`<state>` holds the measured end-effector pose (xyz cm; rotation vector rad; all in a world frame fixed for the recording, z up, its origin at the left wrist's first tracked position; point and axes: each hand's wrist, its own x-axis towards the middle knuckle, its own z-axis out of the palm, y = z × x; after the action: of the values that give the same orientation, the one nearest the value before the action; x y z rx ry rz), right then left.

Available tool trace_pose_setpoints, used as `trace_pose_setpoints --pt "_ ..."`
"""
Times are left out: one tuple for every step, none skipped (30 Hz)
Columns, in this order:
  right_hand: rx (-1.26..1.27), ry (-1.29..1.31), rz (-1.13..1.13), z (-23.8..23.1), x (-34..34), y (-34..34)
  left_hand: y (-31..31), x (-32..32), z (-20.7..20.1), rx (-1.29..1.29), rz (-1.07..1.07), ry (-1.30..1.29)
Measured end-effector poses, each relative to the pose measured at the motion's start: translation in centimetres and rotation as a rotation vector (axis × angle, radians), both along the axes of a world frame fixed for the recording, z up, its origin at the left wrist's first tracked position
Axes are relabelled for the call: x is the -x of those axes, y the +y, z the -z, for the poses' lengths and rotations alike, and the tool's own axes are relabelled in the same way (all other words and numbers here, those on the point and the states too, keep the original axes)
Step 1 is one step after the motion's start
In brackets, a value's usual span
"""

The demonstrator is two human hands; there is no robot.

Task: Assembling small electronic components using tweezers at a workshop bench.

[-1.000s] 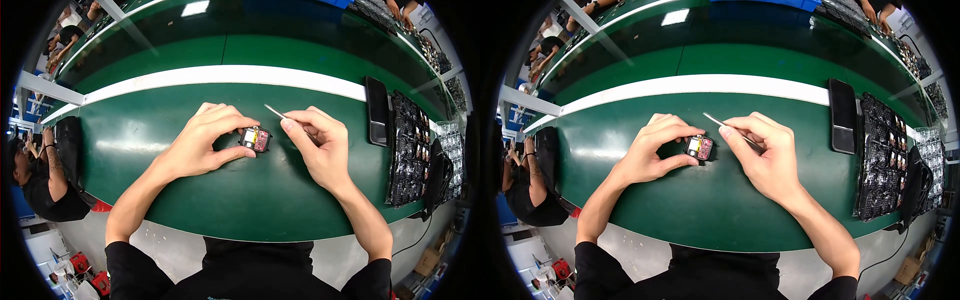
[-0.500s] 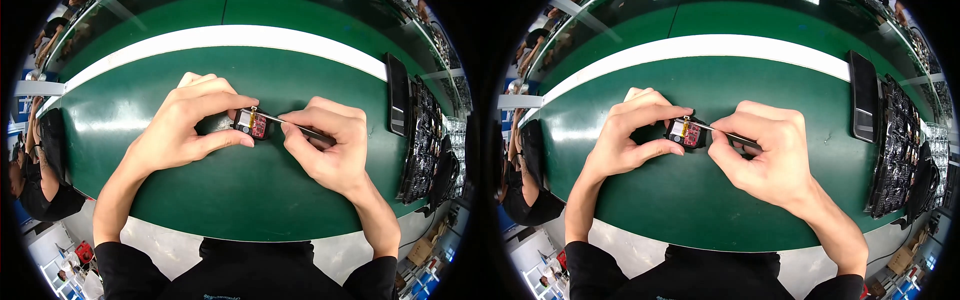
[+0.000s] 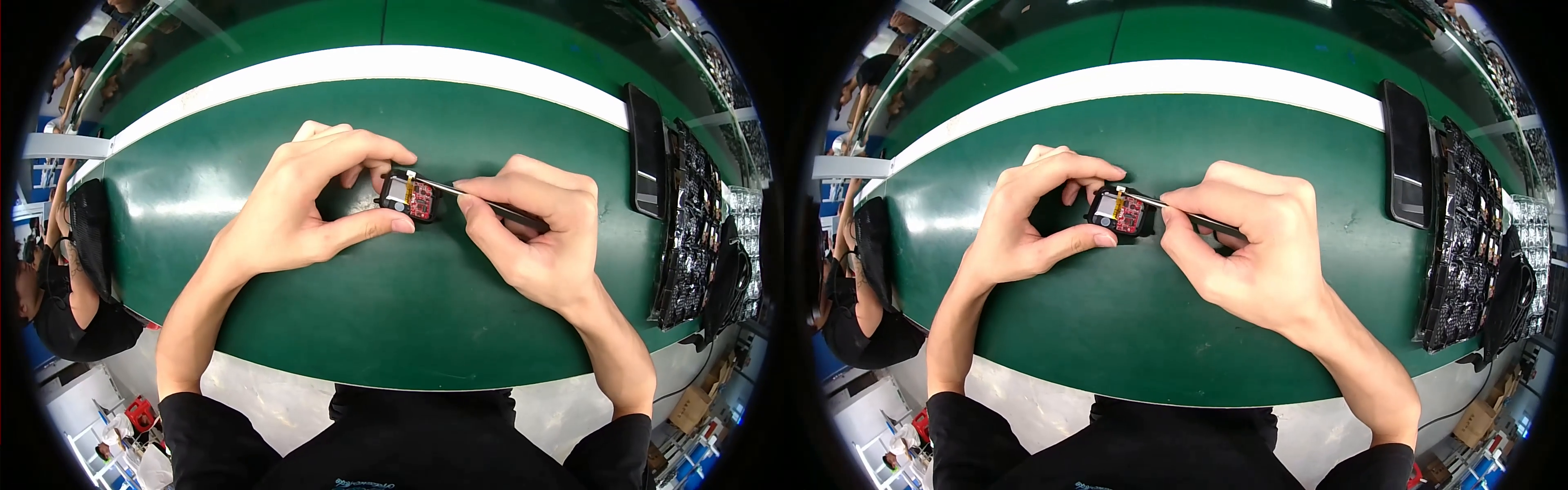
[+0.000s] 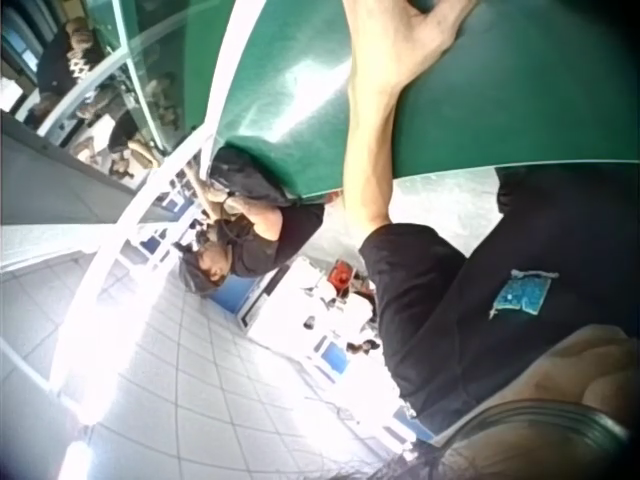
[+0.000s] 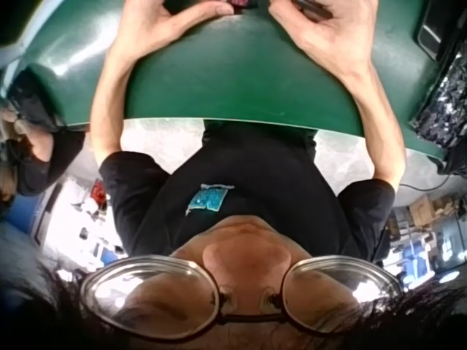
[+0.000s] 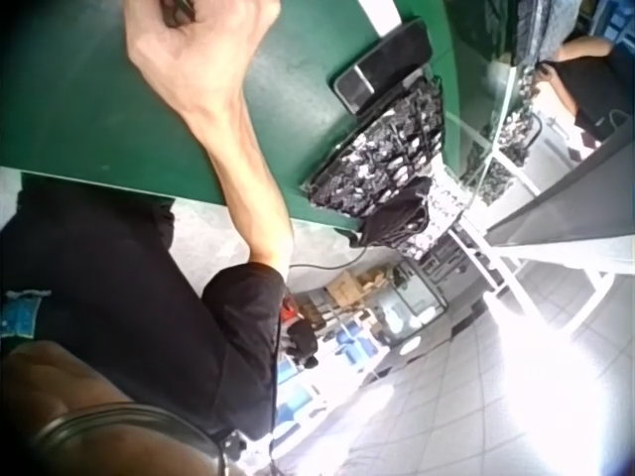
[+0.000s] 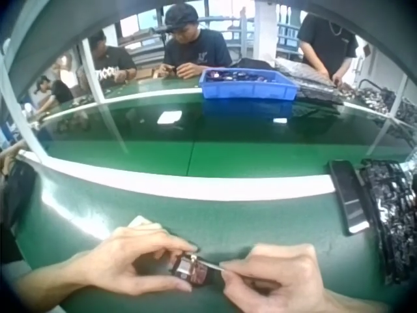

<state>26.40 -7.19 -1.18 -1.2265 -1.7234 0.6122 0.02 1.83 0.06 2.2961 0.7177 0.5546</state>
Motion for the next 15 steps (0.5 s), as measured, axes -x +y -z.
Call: trace_pose_setpoints --pt "-0.003 0.001 -0.001 0.01 -0.04 -0.03 0.05 0.1 0.06 0.004 -0.002 -0.018" --pt "-0.044 -0.032 0.004 0.03 -0.06 -0.05 0.11 0.08 0.01 0.001 -0.003 -0.017" --pt "-0.081 -0.064 0.008 0.06 -0.05 -0.11 0.11 -0.04 0.03 -0.029 0.0 -0.017" --pt "-0.079 -0.063 0.006 0.06 0.01 -0.11 0.12 -0.09 0.06 -0.058 0.002 -0.017" --pt "-0.108 -0.093 0.009 0.04 0.09 -0.07 0.12 -0.06 0.11 -0.056 0.001 -0.016" --pt "-0.137 -0.125 0.013 -0.03 0.13 -0.04 0.15 -0.07 0.09 -0.057 0.001 -0.02" --pt "-0.137 -0.126 0.013 -0.02 0.16 -0.05 0.17 -0.06 0.08 -0.058 0.0 -0.024" --pt "-0.145 -0.13 0.012 0.06 0.2 -0.07 0.17 -0.04 0.1 -0.058 0.001 -0.025" --pt "-0.153 -0.134 0.01 0.15 0.22 -0.05 0.2 -0.03 0.15 -0.061 0.001 -0.026" --pt "-0.152 -0.134 0.009 0.22 0.26 -0.03 0.21 -0.03 0.19 -0.064 0.001 -0.027" --pt "-0.157 -0.141 0.012 0.27 0.32 -0.01 0.19 -0.06 0.12 -0.063 0.0 -0.028" --pt "-0.163 -0.146 0.014 0.34 0.4 0.0 0.11 -0.05 -0.06 -0.049 -0.001 -0.009" --pt "-0.162 -0.145 0.013 0.25 0.44 0.01 0.08 -0.05 -0.18 -0.035 -0.001 0.009" --pt "-0.158 -0.162 0.009 0.04 0.44 0.02 0.12 -0.06 -0.19 -0.034 -0.002 0.01" --pt "-0.153 -0.178 0.007 -0.07 0.48 -0.04 0.16 -0.05 -0.17 -0.035 0.001 0.009"
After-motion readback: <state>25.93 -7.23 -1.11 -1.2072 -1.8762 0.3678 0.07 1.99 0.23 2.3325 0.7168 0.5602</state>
